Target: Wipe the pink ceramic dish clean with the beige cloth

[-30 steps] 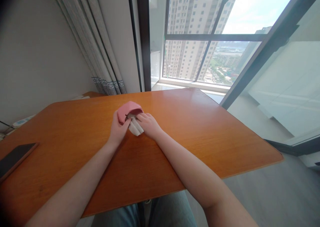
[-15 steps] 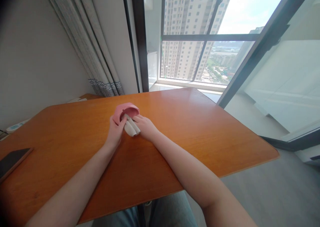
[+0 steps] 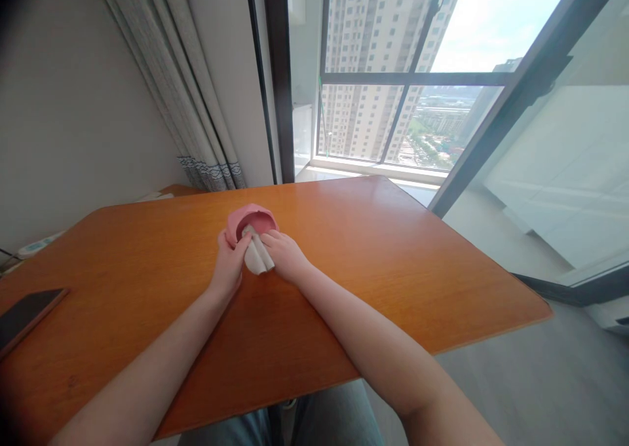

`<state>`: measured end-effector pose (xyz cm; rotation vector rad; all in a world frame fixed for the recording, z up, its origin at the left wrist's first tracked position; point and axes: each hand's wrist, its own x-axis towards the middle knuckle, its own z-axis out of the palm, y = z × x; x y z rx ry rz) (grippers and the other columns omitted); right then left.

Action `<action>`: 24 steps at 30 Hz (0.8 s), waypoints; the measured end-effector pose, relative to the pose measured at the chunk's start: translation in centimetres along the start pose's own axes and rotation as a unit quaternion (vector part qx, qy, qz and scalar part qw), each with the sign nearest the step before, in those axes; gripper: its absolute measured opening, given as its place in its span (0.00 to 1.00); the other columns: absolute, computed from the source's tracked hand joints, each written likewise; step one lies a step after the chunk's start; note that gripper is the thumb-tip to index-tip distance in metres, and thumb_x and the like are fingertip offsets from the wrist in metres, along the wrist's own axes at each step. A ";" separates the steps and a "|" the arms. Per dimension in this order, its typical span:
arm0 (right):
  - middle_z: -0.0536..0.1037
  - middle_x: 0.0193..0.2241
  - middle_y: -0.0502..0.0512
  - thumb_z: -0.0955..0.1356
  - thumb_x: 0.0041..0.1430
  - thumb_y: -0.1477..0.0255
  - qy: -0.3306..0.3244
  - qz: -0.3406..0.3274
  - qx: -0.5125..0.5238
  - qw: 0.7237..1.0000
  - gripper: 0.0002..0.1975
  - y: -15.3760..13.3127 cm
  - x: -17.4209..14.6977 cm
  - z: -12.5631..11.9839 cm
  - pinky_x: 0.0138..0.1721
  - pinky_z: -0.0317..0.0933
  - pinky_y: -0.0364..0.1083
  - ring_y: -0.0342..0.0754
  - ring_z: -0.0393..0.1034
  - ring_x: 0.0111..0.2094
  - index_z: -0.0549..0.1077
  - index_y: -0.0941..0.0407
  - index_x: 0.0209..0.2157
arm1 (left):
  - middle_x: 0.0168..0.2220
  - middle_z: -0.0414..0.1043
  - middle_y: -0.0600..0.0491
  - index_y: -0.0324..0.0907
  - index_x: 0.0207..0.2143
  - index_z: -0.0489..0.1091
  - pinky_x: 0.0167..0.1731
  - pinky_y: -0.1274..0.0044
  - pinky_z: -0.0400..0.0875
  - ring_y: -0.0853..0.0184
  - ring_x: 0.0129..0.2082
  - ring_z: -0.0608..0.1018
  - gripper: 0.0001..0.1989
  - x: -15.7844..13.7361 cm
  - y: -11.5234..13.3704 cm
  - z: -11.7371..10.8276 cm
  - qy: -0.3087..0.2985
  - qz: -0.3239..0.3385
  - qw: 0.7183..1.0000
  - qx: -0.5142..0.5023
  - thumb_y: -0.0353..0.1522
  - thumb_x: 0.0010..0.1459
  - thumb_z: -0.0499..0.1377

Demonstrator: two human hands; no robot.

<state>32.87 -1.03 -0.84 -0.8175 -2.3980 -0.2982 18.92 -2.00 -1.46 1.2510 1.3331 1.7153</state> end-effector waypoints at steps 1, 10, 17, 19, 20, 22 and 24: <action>0.72 0.31 0.55 0.63 0.63 0.73 -0.005 -0.002 -0.002 1.000 0.07 0.2 0.1 -0.1 0.35 0.59 0.45 0.46 0.61 0.34 0.73 0.58 0.34 | 0.35 0.66 0.54 0.43 0.39 0.60 0.39 0.74 0.68 0.67 0.36 0.72 0.17 0.3 0.2 -0.4 -0.005 0.007 1.000 0.027 0.40 0.51 0.60; 0.73 0.32 0.55 0.63 0.62 0.76 -0.024 0.003 -0.070 0.997 0.07 1.2 -0.2 -0.3 0.34 0.56 0.45 0.48 0.62 0.38 0.73 0.58 0.32 | 0.41 0.69 0.51 0.45 0.49 0.59 0.43 0.71 0.67 0.63 0.41 0.74 0.28 0.1 1.6 -0.9 -0.057 0.072 0.992 0.089 0.38 0.46 0.64; 0.72 0.32 0.55 0.64 0.62 0.73 -0.036 0.017 -0.028 0.999 0.06 0.2 0.3 -0.6 0.34 0.58 0.45 0.47 0.61 0.35 0.73 0.58 0.34 | 0.37 0.67 0.53 0.43 0.39 0.61 0.42 0.72 0.67 0.65 0.38 0.72 0.18 0.0 0.1 -0.3 -0.014 0.001 0.999 0.036 0.41 0.50 0.61; 0.72 0.35 0.56 0.63 0.63 0.73 -0.037 0.008 -0.022 0.999 0.07 0.4 0.4 -0.9 0.37 0.59 0.45 0.47 0.62 0.38 0.72 0.57 0.38 | 0.35 0.67 0.53 0.42 0.37 0.61 0.41 0.72 0.67 0.64 0.37 0.72 0.16 0.6 0.8 -1.0 -0.020 0.016 0.996 0.085 0.40 0.50 0.60; 0.72 0.36 0.56 0.63 0.63 0.73 -0.034 0.001 -0.021 0.999 0.07 0.5 0.4 -1.0 0.38 0.59 0.45 0.47 0.62 0.39 0.72 0.57 0.39 | 0.35 0.67 0.53 0.42 0.37 0.62 0.40 0.72 0.67 0.64 0.36 0.72 0.14 0.9 1.2 -1.4 -0.025 0.024 0.994 0.106 0.39 0.51 0.59; 0.72 0.38 0.57 0.62 0.64 0.72 -0.028 -0.010 -0.019 0.999 0.08 0.9 0.3 -1.2 0.40 0.60 0.45 0.48 0.62 0.41 0.72 0.57 0.40 | 0.33 0.67 0.53 0.42 0.35 0.63 0.39 0.71 0.67 0.64 0.35 0.72 0.12 1.3 1.6 -1.8 -0.039 0.034 0.989 0.141 0.39 0.52 0.58; 0.72 0.37 0.56 0.62 0.64 0.73 -0.029 -0.017 -0.012 0.999 0.08 1.1 0.2 -1.3 0.40 0.60 0.45 0.47 0.62 0.41 0.72 0.57 0.38 | 0.35 0.68 0.53 0.42 0.37 0.63 0.40 0.71 0.67 0.63 0.36 0.73 0.13 1.2 1.6 -1.7 -0.049 0.029 0.988 0.145 0.40 0.52 0.58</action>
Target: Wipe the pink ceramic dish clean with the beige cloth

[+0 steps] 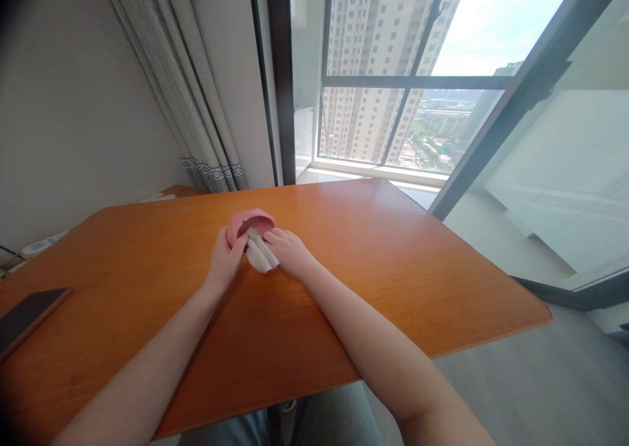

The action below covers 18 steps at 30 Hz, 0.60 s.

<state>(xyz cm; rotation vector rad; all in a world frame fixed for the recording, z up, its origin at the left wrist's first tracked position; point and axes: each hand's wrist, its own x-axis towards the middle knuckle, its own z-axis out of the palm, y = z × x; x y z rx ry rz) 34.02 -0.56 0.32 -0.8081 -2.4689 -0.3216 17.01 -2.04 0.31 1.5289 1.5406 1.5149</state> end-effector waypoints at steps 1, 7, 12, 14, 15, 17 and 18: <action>0.72 0.36 0.56 0.62 0.64 0.73 -0.001 -0.001 0.002 1.000 0.08 0.0 -0.1 0.0 0.39 0.60 0.45 0.47 0.62 0.40 0.72 0.57 0.38 | 0.37 0.69 0.52 0.43 0.39 0.63 0.41 0.70 0.68 0.63 0.38 0.73 0.15 -0.2 -0.1 0.3 -0.002 -0.006 1.000 -0.020 0.41 0.52 0.58; 0.71 0.31 0.56 0.63 0.62 0.74 0.034 0.018 0.005 0.999 0.08 -0.3 0.1 0.4 0.37 0.60 0.45 0.47 0.60 0.34 0.72 0.58 0.31 | 0.51 0.65 0.47 0.45 0.50 0.55 0.48 0.70 0.68 0.62 0.50 0.71 0.24 -1.3 -1.0 2.2 0.003 -0.024 0.982 -0.185 0.41 0.53 0.58; 0.72 0.35 0.56 0.62 0.64 0.73 0.030 -0.006 0.018 0.999 0.09 -0.2 0.3 0.5 0.39 0.60 0.45 0.47 0.62 0.37 0.73 0.58 0.36 | 0.49 0.66 0.47 0.43 0.49 0.58 0.52 0.66 0.64 0.60 0.50 0.71 0.20 -0.4 -0.3 0.0 -0.003 0.047 0.998 -0.051 0.39 0.55 0.56; 0.72 0.36 0.57 0.61 0.64 0.73 0.020 -0.011 0.010 1.000 0.09 0.0 0.2 0.5 0.41 0.60 0.46 0.47 0.62 0.40 0.72 0.57 0.38 | 0.49 0.67 0.48 0.43 0.50 0.59 0.54 0.65 0.62 0.59 0.50 0.70 0.21 -0.1 0.1 -0.7 -0.030 0.086 0.996 0.000 0.38 0.55 0.56; 0.72 0.36 0.57 0.61 0.64 0.73 0.014 -0.011 0.005 1.000 0.08 0.0 0.2 0.4 0.41 0.60 0.46 0.48 0.62 0.41 0.72 0.57 0.38 | 0.50 0.66 0.48 0.44 0.51 0.59 0.54 0.65 0.61 0.59 0.51 0.70 0.22 -0.1 0.3 -0.8 -0.043 0.093 0.995 0.010 0.38 0.54 0.57; 0.72 0.34 0.56 0.62 0.64 0.74 0.006 -0.008 -0.002 1.000 0.08 0.1 0.0 0.5 0.40 0.60 0.46 0.48 0.61 0.40 0.72 0.57 0.37 | 0.54 0.64 0.47 0.45 0.55 0.57 0.56 0.65 0.59 0.58 0.54 0.68 0.28 -0.3 0.5 -0.5 -0.044 0.085 0.995 -0.004 0.38 0.52 0.59; 0.72 0.33 0.56 0.62 0.64 0.74 0.007 -0.004 -0.004 1.000 0.08 0.0 0.0 0.5 0.39 0.60 0.46 0.48 0.61 0.39 0.72 0.58 0.35 | 0.56 0.62 0.46 0.45 0.56 0.55 0.57 0.66 0.59 0.58 0.56 0.66 0.30 -0.6 0.6 -0.1 -0.028 0.075 0.996 -0.030 0.38 0.51 0.61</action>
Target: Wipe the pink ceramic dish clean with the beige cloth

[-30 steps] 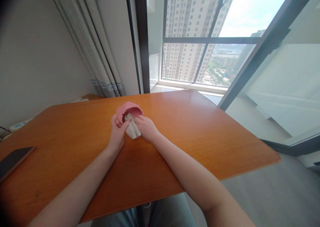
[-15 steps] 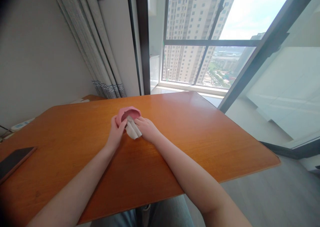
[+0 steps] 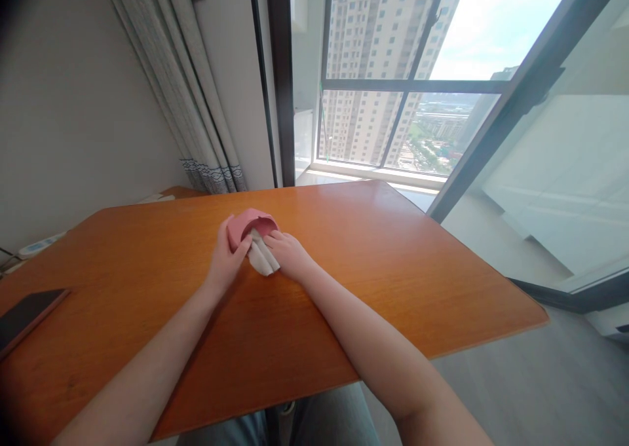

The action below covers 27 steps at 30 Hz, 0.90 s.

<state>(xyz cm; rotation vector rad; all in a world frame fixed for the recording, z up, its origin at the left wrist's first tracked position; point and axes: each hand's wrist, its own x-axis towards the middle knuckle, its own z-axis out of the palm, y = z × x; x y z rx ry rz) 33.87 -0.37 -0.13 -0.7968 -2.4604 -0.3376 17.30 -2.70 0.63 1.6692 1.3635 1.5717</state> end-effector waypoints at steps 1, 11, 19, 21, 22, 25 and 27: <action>0.72 0.32 0.56 0.62 0.64 0.74 0.004 0.006 0.001 1.000 0.08 -0.1 0.0 0.0 0.38 0.59 0.46 0.47 0.61 0.37 0.72 0.58 0.34 | 0.58 0.60 0.45 0.45 0.57 0.54 0.57 0.67 0.58 0.58 0.57 0.65 0.32 -0.2 0.0 0.5 0.025 -0.011 0.999 -0.031 0.38 0.50 0.61; 0.72 0.35 0.56 0.61 0.65 0.72 -0.011 0.007 -0.005 1.000 0.09 -0.2 0.3 -0.9 0.38 0.59 0.45 0.47 0.62 0.39 0.72 0.57 0.36 | 0.45 0.68 0.49 0.42 0.46 0.62 0.51 0.69 0.64 0.62 0.46 0.72 0.18 0.6 -0.6 -0.2 0.028 -0.019 0.999 0.001 0.35 0.52 0.58; 0.71 0.31 0.56 0.62 0.64 0.73 0.004 0.012 -0.012 1.000 0.09 0.6 -0.3 -0.1 0.37 0.59 0.45 0.47 0.61 0.36 0.73 0.58 0.33 | 0.55 0.64 0.45 0.45 0.58 0.51 0.54 0.68 0.63 0.60 0.54 0.69 0.35 -0.5 -0.3 1.4 0.021 -0.059 0.992 -0.109 0.37 0.50 0.62; 0.71 0.30 0.56 0.62 0.63 0.74 0.014 0.021 -0.002 1.000 0.09 0.3 -0.2 0.4 0.36 0.59 0.45 0.47 0.61 0.34 0.73 0.58 0.32 | 0.57 0.62 0.44 0.45 0.57 0.53 0.57 0.68 0.60 0.60 0.57 0.67 0.33 -0.6 -0.5 1.7 0.028 -0.059 0.990 -0.124 0.37 0.50 0.61; 0.71 0.30 0.56 0.62 0.63 0.74 0.017 0.021 0.006 1.000 0.09 0.1 -0.1 0.7 0.36 0.59 0.45 0.47 0.61 0.34 0.73 0.58 0.32 | 0.57 0.61 0.45 0.44 0.56 0.54 0.58 0.68 0.58 0.60 0.58 0.66 0.32 -0.6 -0.7 1.7 0.029 -0.052 0.991 -0.116 0.37 0.50 0.61; 0.72 0.31 0.56 0.63 0.62 0.74 0.027 0.007 0.050 0.998 0.08 -0.3 -0.1 0.7 0.38 0.61 0.46 0.47 0.63 0.34 0.74 0.58 0.34 | 0.54 0.64 0.46 0.44 0.51 0.60 0.57 0.68 0.59 0.61 0.55 0.68 0.25 0.0 -1.7 1.0 0.042 -0.049 0.993 -0.097 0.36 0.51 0.60; 0.73 0.36 0.57 0.63 0.61 0.72 0.069 0.024 0.084 0.994 0.09 -0.5 -0.2 0.0 0.41 0.63 0.47 0.48 0.65 0.37 0.73 0.57 0.41 | 0.50 0.67 0.48 0.44 0.49 0.63 0.52 0.69 0.64 0.62 0.50 0.71 0.21 0.4 -2.5 0.6 0.058 -0.075 0.990 -0.104 0.36 0.51 0.59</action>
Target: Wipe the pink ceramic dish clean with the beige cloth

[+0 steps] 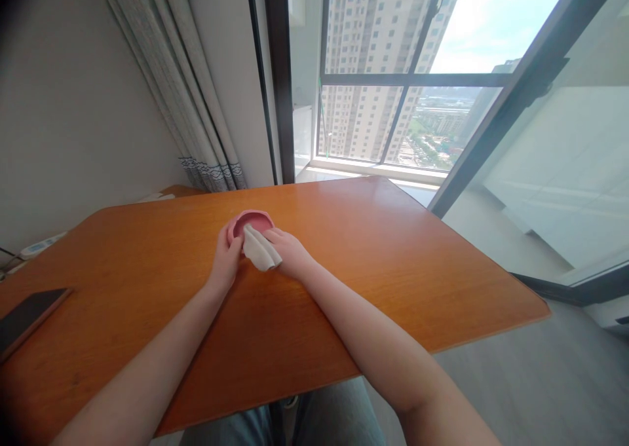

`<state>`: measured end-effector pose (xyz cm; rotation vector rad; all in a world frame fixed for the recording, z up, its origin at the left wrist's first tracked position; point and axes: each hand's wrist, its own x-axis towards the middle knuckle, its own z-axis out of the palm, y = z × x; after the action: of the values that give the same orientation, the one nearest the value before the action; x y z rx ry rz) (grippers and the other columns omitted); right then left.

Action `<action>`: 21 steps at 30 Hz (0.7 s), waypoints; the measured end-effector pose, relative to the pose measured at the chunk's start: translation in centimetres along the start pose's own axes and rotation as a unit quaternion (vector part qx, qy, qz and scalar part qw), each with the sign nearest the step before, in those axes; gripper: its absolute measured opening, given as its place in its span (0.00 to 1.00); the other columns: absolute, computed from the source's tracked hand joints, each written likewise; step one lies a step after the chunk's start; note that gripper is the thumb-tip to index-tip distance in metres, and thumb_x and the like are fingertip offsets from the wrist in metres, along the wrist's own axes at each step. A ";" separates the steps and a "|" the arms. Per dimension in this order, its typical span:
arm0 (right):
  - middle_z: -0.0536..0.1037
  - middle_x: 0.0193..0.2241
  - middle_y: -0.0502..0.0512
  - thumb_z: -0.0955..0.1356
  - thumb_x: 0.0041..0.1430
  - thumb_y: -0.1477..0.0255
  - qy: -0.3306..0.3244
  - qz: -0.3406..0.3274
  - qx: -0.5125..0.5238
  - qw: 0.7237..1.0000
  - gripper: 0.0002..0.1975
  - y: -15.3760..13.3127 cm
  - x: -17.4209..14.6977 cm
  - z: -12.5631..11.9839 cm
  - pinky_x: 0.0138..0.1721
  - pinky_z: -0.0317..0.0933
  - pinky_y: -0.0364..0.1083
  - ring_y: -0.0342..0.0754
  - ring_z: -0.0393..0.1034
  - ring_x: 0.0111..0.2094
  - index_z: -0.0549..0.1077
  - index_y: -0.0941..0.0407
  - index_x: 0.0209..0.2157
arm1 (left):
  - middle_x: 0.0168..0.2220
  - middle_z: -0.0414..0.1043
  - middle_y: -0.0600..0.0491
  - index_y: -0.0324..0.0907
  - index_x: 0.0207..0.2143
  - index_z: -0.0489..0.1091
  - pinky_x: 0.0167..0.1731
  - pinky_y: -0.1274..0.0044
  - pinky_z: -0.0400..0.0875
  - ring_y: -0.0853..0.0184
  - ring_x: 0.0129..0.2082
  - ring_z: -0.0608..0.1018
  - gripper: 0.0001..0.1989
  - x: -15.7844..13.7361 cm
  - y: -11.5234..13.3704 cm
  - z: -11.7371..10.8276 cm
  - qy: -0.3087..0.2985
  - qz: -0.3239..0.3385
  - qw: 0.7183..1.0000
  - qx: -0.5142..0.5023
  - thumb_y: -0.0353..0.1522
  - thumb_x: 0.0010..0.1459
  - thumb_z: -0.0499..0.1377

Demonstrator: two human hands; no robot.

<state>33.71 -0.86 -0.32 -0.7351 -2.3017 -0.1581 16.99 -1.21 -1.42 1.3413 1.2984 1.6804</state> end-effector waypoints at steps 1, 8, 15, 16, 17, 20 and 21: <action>0.73 0.39 0.58 0.63 0.61 0.71 0.035 0.026 0.006 0.999 0.12 -0.1 -0.1 -0.5 0.44 0.63 0.48 0.49 0.66 0.40 0.71 0.57 0.45 | 0.47 0.69 0.49 0.44 0.47 0.65 0.49 0.70 0.67 0.63 0.47 0.73 0.20 0.2 -0.3 -0.2 0.012 -0.020 1.000 -0.006 0.36 0.51 0.58; 0.67 0.56 0.59 0.62 0.62 0.72 0.147 0.157 -0.047 0.976 0.22 -0.1 -0.1 -3.0 0.56 0.52 0.55 0.54 0.59 0.55 0.62 0.52 0.58 | 0.35 0.69 0.54 0.42 0.38 0.69 0.39 0.75 0.68 0.67 0.36 0.73 0.14 0.5 -0.7 -0.2 0.022 -0.084 0.996 -0.008 0.39 0.51 0.57; 0.70 0.55 0.56 0.65 0.59 0.73 0.050 0.142 -0.006 0.989 0.25 0.4 0.0 -1.4 0.53 0.53 0.50 0.52 0.63 0.52 0.62 0.51 0.58 | 0.36 0.70 0.52 0.41 0.40 0.69 0.38 0.75 0.68 0.65 0.38 0.72 0.16 0.4 -0.5 0.0 -0.011 -0.076 0.996 -0.035 0.39 0.49 0.58; 0.70 0.54 0.56 0.65 0.58 0.73 0.044 0.137 0.002 0.990 0.26 0.3 0.0 -1.4 0.53 0.54 0.50 0.52 0.63 0.51 0.62 0.51 0.59 | 0.36 0.70 0.52 0.41 0.40 0.69 0.37 0.75 0.68 0.66 0.36 0.72 0.16 0.4 -0.4 -0.1 0.005 -0.083 0.995 -0.049 0.39 0.49 0.58; 0.70 0.54 0.56 0.65 0.58 0.74 0.037 0.128 0.012 0.991 0.26 0.1 0.0 -1.5 0.52 0.55 0.49 0.51 0.63 0.50 0.62 0.51 0.59 | 0.36 0.70 0.53 0.42 0.40 0.68 0.35 0.76 0.68 0.67 0.35 0.72 0.16 0.5 -0.2 -0.1 0.022 -0.097 0.993 -0.066 0.39 0.49 0.58; 0.70 0.53 0.56 0.65 0.57 0.73 0.006 0.072 0.040 0.997 0.26 -0.9 0.2 -1.4 0.50 0.58 0.49 0.51 0.64 0.47 0.63 0.52 0.58 | 0.33 0.68 0.56 0.45 0.41 0.64 0.28 0.78 0.67 0.71 0.28 0.72 0.16 0.5 0.4 -0.2 0.067 -0.152 0.978 -0.130 0.38 0.48 0.58; 0.70 0.53 0.57 0.65 0.57 0.73 -0.004 0.053 0.045 0.998 0.24 -1.3 0.3 -1.2 0.50 0.58 0.49 0.50 0.64 0.47 0.65 0.53 0.56 | 0.31 0.68 0.58 0.45 0.41 0.63 0.26 0.79 0.66 0.73 0.26 0.71 0.16 0.5 0.6 -0.3 0.075 -0.161 0.972 -0.152 0.38 0.48 0.58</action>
<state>33.55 -2.23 0.92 -0.8095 -2.2564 -0.0029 16.65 -1.00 -0.68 0.7931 1.2059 1.6879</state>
